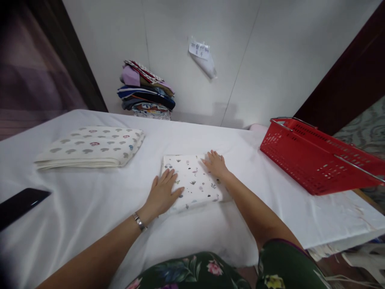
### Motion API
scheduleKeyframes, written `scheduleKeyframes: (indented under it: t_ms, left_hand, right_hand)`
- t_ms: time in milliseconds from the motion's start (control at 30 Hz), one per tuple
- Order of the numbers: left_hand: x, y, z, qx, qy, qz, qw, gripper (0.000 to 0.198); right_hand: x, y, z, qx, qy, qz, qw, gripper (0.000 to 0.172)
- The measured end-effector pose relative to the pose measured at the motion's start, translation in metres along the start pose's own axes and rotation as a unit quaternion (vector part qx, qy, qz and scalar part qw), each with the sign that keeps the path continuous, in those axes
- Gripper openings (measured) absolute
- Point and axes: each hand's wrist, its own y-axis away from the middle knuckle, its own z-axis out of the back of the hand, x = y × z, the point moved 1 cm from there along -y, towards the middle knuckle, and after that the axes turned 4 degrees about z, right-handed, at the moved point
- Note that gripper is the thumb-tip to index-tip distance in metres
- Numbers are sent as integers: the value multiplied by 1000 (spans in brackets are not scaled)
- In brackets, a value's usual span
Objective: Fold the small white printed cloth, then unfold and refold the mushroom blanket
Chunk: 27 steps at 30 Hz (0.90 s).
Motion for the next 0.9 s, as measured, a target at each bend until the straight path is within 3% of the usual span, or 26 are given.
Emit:
scheduleKeyframes:
  t_ms: [133,233,333,433,567,733,900]
  left_hand:
    - [-3,-1,4,18,6,8,1000,62]
    - [-4,0,5,27,6,14,1000,63]
    - [-2,0,4,19,13,12,1000,62]
    - [1,0,1,3,38,5,999,60]
    - [5,-1,0,-36,111,12,993,57]
    - [12,-4,9,-79,167,85,979,57]
    - [18,-6,23,-26,190,158,969,57]
  right_hand:
    - [-13,20,-5,-20,9,-4,1000,66]
    - [-21,24,-11,-6,-34,2,999,68]
    - [-25,29,-11,-42,-93,-9,995,70]
    - [-28,46,-8,-90,-163,-56,981,69]
    - [-31,77,-7,-100,-272,-145,946,71]
    - [-36,100,0,-85,-301,-214,925,75]
    - [-45,105,3,-54,-281,-233,929,81]
